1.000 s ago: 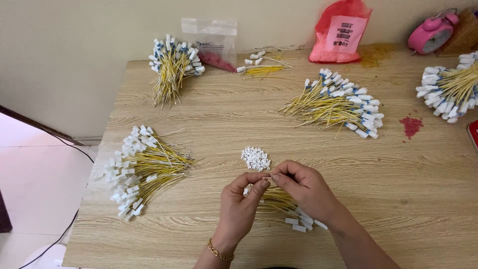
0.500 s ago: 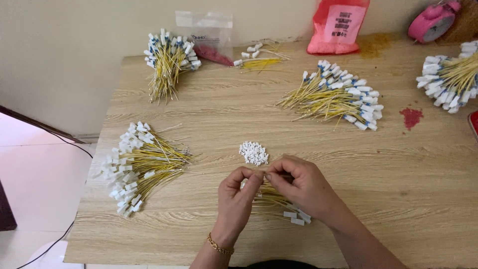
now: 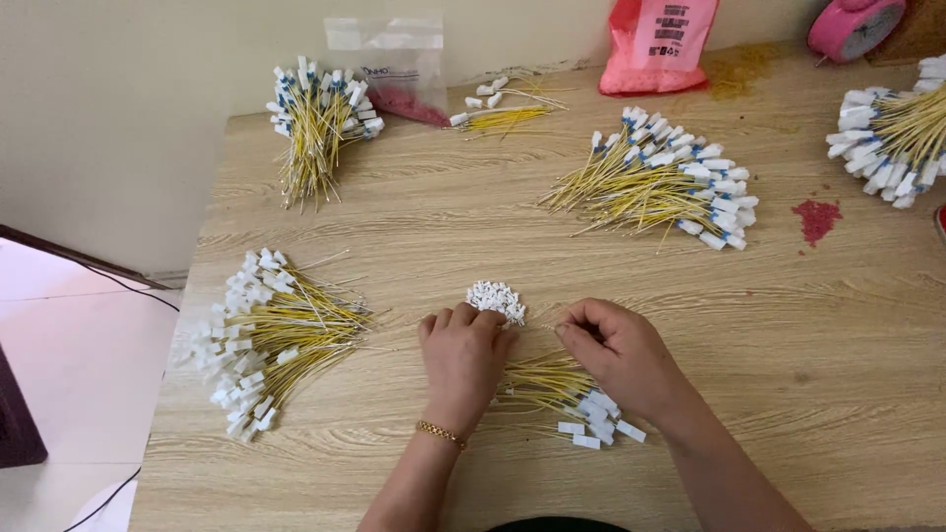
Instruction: Manually assembling electrical wire connectors by sliding small plastic sleeves onto individual wires.
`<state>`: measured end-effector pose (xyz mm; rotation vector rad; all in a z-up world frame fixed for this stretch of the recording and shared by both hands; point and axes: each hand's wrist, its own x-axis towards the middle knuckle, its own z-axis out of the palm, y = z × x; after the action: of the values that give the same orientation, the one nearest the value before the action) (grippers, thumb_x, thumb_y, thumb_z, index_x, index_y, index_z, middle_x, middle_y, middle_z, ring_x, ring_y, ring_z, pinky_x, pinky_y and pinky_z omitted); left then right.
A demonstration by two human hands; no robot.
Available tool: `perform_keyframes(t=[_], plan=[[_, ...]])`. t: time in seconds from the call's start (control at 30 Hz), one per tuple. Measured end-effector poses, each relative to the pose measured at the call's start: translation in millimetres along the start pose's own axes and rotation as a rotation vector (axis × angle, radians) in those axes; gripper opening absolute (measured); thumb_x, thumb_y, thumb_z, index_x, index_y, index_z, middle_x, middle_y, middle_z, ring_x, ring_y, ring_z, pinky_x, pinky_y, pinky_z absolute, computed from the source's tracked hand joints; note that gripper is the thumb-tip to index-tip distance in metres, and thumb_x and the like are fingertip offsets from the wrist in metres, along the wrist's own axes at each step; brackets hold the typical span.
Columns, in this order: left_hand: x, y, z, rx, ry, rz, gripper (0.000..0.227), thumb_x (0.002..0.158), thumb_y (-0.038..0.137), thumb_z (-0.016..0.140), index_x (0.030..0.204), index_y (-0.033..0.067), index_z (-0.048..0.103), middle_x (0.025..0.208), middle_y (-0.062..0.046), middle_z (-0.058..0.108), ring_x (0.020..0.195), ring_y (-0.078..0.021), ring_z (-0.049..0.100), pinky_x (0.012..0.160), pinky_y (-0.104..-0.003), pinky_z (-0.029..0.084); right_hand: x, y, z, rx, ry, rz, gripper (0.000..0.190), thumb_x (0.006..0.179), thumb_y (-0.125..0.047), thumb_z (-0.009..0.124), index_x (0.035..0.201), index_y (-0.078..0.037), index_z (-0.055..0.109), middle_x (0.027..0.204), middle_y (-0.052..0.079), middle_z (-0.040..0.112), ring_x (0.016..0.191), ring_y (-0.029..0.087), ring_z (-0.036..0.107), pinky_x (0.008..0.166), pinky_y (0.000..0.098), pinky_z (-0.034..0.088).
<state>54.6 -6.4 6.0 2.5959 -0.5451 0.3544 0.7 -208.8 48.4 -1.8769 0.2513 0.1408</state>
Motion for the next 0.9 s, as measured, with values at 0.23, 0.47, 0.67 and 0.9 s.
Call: perform_keyframes(t=[0.23,0.47,0.67,0.9], plan=[[3.4,-8.7,13.0,0.017,0.056,0.039,0.011,0.079,0.028,0.081,0.082,0.0180,0.076,0.083,-0.003,0.068,0.086,-0.0272,0.063,0.088,-0.046,0.043,3.1,8.6,1.7,0.045,-0.018,-0.024,0.013,0.092,-0.016,0.068,0.094,-0.004,0.072,0.072,-0.003,0.063,0.063,0.005,0.052,0.056,0.0254,0.046],[0.2,-19.8,7.5,-0.022,0.125,0.071,0.008,0.083,0.024,0.077,0.085,0.0167,0.075,0.088,-0.004,0.070,0.089,-0.0266,0.064,0.089,-0.047,0.043,-1.7,8.7,5.3,0.097,-0.029,-0.028,0.012,0.093,-0.015,0.068,0.096,-0.004,0.071,0.076,-0.003,0.063,0.067,0.005,0.052,0.059,0.0247,0.047],[-4.4,-28.1,-17.3,-0.401,0.028,-0.214,0.008,0.089,0.015,0.072,0.093,0.0078,0.072,0.087,-0.007,0.074,0.081,-0.0206,0.068,0.076,-0.038,0.053,-7.4,5.7,10.0,0.066,-0.045,-0.097,0.012,0.094,-0.015,0.067,0.093,-0.003,0.069,0.077,-0.004,0.063,0.070,0.004,0.053,0.062,0.0237,0.048],[-8.1,-35.6,-2.5,-0.806,-0.059,-0.521,0.009,0.094,0.012,0.071,0.093,0.0026,0.071,0.085,-0.004,0.076,0.077,-0.0085,0.068,0.070,-0.026,0.057,-9.6,-5.4,21.4,0.023,-0.089,-0.051,0.012,0.093,-0.016,0.067,0.091,-0.004,0.070,0.074,-0.003,0.061,0.067,0.006,0.051,0.060,0.0254,0.046]])
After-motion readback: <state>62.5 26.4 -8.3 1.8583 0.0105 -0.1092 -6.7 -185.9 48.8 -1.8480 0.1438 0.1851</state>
